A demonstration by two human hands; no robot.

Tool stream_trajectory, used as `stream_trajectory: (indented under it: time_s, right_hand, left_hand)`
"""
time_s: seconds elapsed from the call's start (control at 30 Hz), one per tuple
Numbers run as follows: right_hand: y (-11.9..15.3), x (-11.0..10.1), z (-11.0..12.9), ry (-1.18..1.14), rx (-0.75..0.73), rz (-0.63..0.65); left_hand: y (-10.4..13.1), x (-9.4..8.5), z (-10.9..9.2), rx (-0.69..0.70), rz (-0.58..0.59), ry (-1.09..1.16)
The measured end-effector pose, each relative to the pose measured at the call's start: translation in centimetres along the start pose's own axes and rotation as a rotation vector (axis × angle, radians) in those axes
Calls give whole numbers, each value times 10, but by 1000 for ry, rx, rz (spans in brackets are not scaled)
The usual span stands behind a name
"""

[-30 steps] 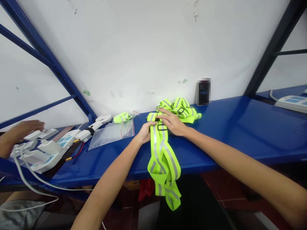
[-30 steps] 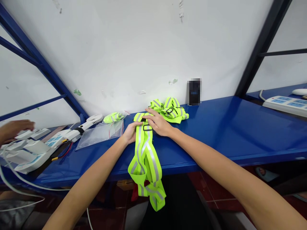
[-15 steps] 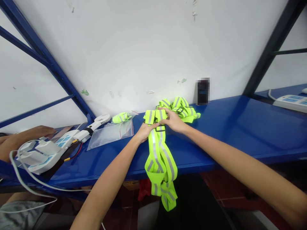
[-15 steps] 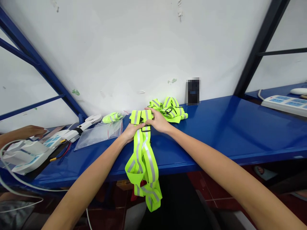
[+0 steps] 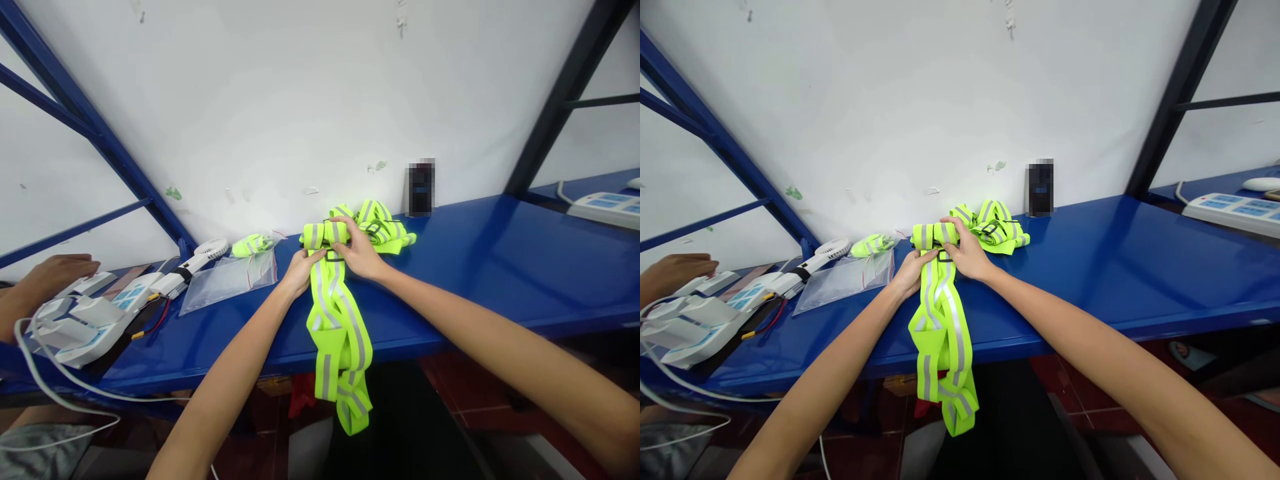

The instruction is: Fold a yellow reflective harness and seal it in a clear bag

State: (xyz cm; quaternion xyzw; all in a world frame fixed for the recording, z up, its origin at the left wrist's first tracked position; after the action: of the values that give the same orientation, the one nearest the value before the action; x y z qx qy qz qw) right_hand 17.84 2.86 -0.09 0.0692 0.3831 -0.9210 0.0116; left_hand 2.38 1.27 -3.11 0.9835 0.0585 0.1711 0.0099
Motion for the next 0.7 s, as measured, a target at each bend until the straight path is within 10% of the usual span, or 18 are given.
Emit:
stream_trajectory:
  time_s: [0.23, 0.7]
  right_hand:
    - [1, 3, -13, -89, 105, -16]
    - [-1, 1, -16, -33, 198, -23]
  left_hand:
    - [-2, -7, -4, 195, -78, -211]
    - [-4, -4, 1, 101, 13, -168]
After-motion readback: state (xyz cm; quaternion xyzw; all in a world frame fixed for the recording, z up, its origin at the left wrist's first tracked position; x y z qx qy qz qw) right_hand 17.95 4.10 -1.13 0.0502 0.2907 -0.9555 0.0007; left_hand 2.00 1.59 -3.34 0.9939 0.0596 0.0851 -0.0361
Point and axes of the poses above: each hand's wrist, its own y-axis away from the middle knuckle, its own x-axis out of the palm, z = x × y, the point moved 3 cm from there along -y, towards the middle knuckle, and after that the axes turned 12 degrees about -z, right-handed, at the moved point
